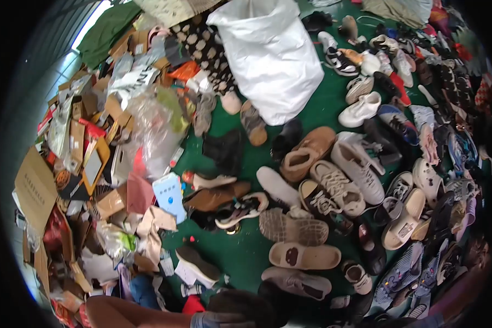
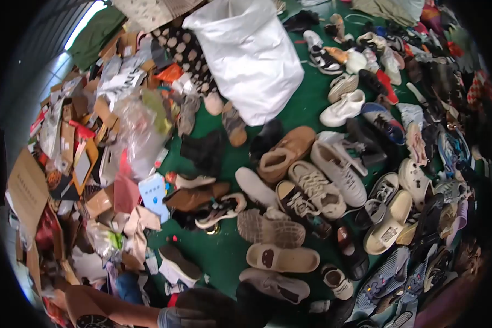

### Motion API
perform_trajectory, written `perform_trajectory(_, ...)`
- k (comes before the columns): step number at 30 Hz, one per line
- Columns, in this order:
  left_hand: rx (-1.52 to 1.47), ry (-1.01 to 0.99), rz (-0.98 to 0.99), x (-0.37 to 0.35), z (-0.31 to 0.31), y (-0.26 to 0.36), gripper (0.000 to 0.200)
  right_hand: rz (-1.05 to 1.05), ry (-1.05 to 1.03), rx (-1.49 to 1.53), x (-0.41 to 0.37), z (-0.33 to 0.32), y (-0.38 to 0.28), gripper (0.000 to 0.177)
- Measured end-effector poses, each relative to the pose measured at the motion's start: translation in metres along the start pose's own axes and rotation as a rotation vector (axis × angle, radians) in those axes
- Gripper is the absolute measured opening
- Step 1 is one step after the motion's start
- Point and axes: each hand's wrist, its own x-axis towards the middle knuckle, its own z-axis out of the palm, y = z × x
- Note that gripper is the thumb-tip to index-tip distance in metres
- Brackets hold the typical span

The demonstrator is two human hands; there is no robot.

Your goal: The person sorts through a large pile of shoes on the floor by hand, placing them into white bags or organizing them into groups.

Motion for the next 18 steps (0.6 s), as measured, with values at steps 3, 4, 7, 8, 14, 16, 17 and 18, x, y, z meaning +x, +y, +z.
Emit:
perform_trajectory(3, 0.149, 0.267, -0.104, 0.005, 0.041, -0.016, 0.032, -0.138, 0.011, -0.122, 0.006, 0.004, 0.015, 0.039)
perform_trajectory(4, 0.168, 0.336, -0.209, 0.013, 0.047, -0.019, 0.035, -0.136, 0.032, -0.142, 0.009, 0.001, 0.018, 0.039)
perform_trajectory(7, -0.227, 0.788, -0.683, 0.047, 0.062, -0.019, 0.039, 0.224, 0.187, -0.11, 0.039, -0.002, 0.018, 0.044)
perform_trajectory(8, -0.391, 0.881, -0.807, 0.045, 0.064, -0.027, 0.039, 0.377, 0.242, -0.012, 0.047, 0.002, 0.017, 0.046)
perform_trajectory(14, 0.074, 0.689, -1.528, -0.127, 0.174, -0.164, 0.074, 1.245, -0.019, 0.35, 0.047, -0.015, 0.1, 0.036)
perform_trajectory(16, 0.171, 0.349, -1.811, -0.151, 0.159, -0.19, 0.088, 0.736, -0.126, -0.467, 0.036, -0.025, 0.146, 0.036)
perform_trajectory(17, 0.248, 0.213, -1.732, -0.161, 0.152, -0.202, 0.091, 0.717, -0.173, -0.58, 0.05, -0.032, 0.152, 0.036)
perform_trajectory(18, 0.315, 0.075, -1.644, -0.167, 0.149, -0.213, 0.093, 0.705, -0.226, -0.687, 0.062, -0.036, 0.155, 0.035)
